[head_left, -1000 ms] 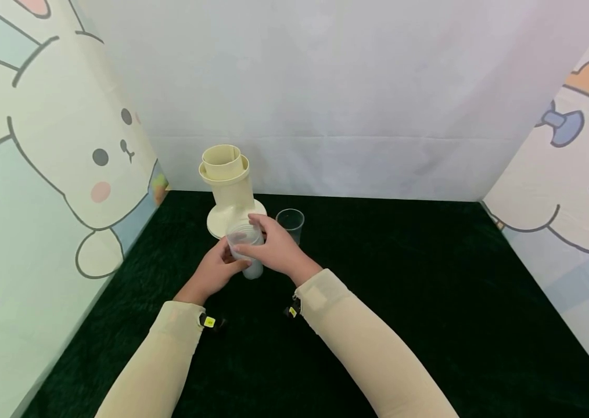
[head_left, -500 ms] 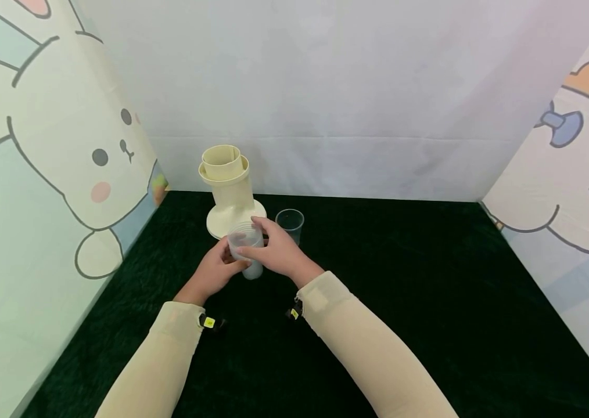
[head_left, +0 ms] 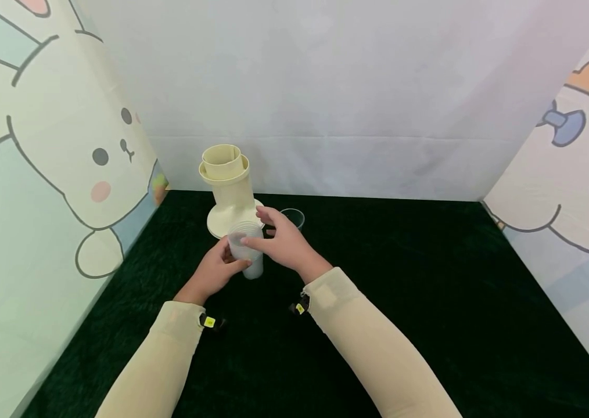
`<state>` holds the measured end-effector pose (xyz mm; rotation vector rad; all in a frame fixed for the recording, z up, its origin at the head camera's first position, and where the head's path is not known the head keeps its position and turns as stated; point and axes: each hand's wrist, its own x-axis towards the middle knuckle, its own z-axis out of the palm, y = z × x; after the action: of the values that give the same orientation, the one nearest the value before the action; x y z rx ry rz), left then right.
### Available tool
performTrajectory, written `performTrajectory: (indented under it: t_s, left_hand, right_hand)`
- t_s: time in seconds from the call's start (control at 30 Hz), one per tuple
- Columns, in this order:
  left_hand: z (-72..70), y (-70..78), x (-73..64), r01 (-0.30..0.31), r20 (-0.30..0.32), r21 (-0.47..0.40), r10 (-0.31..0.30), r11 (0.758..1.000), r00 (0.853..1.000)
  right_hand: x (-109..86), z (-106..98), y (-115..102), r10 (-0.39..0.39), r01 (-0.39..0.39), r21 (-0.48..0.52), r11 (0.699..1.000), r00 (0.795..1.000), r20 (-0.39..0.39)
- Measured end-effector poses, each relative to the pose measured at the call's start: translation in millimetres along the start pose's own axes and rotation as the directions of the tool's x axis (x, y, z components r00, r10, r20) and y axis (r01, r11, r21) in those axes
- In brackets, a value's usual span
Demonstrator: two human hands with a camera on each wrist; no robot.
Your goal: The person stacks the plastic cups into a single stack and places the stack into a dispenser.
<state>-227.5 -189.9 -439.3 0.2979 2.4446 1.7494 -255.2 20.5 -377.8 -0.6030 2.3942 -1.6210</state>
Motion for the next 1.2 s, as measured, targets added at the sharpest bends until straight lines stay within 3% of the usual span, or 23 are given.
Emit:
performTrajectory:
  t_s: [0.13,0.77,0.93,1.2]
  left_hand:
    - [-1.8,-17.1,6.8,-0.014,-0.02,0.018,0.014,1.0,1.0]
    - [0.9,-13.8,9.1,-0.02,-0.024,0.008,0.021,1.0,0.999]
    - [0.9,-14.2,7.4,-0.005,-0.033,0.018,0.005,1.0,0.999]
    - [-0.7,-14.2,6.0,0.006,-0.026,0.014,-0.006,1.0,1.0]
  right_hand:
    - [-3.4,-1.8,-1.1,-0.015,0.015,0.009,1.0,1.0,-0.014]
    - [-27.3,-47.8,15.7,-0.134,0.141,0.035,0.989,0.979,-0.151]
    - [-26.4,-58.2,22.3,-0.179,0.184,0.012,0.983,0.969,-0.168]
    - [-15.9,-70.2,30.4,-0.172,0.17,-0.026,0.985,0.965,-0.197]
